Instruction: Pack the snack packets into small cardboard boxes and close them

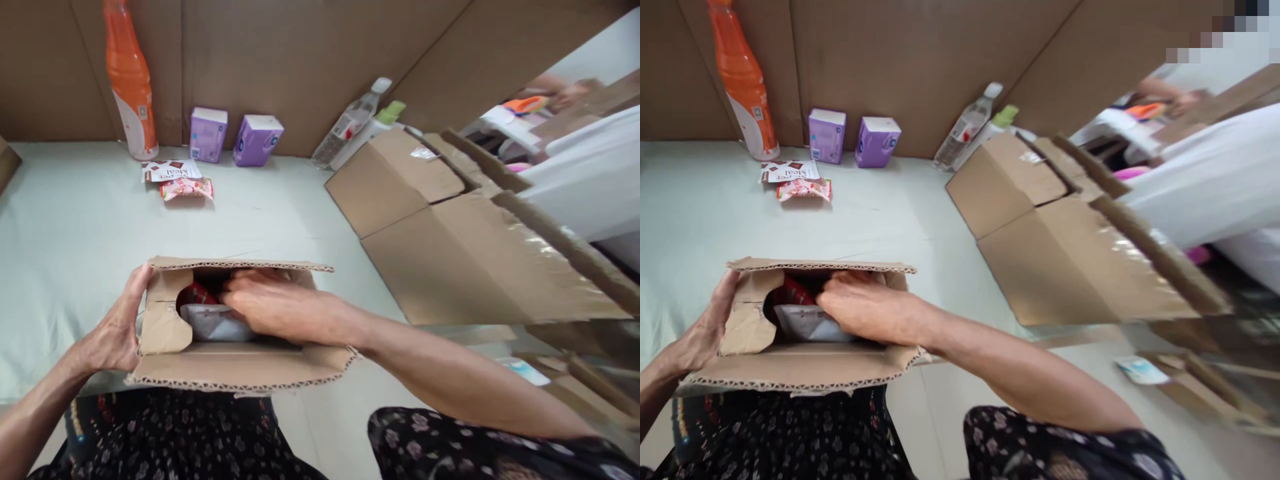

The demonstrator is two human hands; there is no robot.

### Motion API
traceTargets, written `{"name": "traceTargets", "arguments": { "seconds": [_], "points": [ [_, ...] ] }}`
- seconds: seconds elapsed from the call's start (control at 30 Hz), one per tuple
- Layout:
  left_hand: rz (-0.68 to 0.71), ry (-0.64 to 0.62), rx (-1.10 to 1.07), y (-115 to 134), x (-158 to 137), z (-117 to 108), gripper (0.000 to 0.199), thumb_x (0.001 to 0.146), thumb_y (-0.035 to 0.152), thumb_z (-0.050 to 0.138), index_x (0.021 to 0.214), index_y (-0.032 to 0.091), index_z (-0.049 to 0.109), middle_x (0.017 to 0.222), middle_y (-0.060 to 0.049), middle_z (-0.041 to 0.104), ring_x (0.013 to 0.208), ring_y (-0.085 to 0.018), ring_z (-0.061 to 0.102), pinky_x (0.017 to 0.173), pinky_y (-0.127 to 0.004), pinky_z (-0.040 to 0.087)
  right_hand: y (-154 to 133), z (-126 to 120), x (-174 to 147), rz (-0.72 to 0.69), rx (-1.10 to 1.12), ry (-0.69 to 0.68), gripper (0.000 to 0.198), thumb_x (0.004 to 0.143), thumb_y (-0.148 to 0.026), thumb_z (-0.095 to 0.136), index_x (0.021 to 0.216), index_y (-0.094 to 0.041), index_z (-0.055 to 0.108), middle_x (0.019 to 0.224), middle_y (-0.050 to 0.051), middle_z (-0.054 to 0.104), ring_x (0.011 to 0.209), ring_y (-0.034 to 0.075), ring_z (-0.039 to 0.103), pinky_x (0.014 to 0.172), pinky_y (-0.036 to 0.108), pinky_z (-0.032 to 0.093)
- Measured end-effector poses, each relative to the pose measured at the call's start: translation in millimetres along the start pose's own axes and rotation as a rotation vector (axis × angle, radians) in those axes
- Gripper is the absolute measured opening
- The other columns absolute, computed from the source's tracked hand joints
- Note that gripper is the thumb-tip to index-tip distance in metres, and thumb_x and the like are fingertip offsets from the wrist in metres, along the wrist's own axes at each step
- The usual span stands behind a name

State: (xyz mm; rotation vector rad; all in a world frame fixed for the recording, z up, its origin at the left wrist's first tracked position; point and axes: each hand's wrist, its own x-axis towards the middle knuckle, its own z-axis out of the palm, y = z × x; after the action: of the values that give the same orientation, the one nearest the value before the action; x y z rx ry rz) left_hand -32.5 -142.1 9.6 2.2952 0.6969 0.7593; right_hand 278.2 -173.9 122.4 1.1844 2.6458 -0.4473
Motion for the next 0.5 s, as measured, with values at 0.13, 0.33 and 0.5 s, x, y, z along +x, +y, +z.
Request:
{"name": "traceTargets", "arguments": {
  "seconds": [0.13, 0.33, 0.5],
  "points": [
    [0.033, -0.022, 0.017, 17, 11, -6, 0.122, 0.088, 0.065, 0.077, 0.174, 0.036, -0.005, 0.178, -0.018, 0.025, 0.157, -0.052, 0.038, 0.123, -0.073, 0.042, 7, -2, -10, -0.144, 0.065, 0.255, 0.032, 0.097, -0.006, 0.056, 0.071, -0.019, 0.068, 0.078, 0.006, 0.076, 0.073, 0.018, 0.067, 0.077, 0.033, 0.057],
    [-0.004, 0.053, 0.066, 38, 18, -18, 0.125, 0.086, 0.060, 0.080, 0.172, 0.041, -0.009, 0.172, -0.014, 0.036, 0.153, -0.046, 0.047, 0.121, -0.065, 0.048, 27, -33, -57, 0.319, 0.648, 1.134, 0.029, 0.094, -0.043, 0.075, 0.071, -0.026, 0.069, 0.063, 0.001, 0.065, 0.048, 0.018, 0.059, 0.042, 0.033, 0.051],
    [-0.137, 0.075, 0.126, 48, -9, -24, 0.125, 0.087, 0.053, 0.082, 0.172, 0.040, -0.009, 0.176, -0.014, 0.031, 0.158, -0.045, 0.040, 0.125, -0.064, 0.044, 88, -60, -24, 0.560, 0.777, 1.415, 0.031, 0.083, -0.047, 0.080, 0.073, -0.022, 0.066, 0.057, 0.000, 0.057, 0.042, 0.014, 0.051, 0.036, 0.030, 0.043]
  ]
}}
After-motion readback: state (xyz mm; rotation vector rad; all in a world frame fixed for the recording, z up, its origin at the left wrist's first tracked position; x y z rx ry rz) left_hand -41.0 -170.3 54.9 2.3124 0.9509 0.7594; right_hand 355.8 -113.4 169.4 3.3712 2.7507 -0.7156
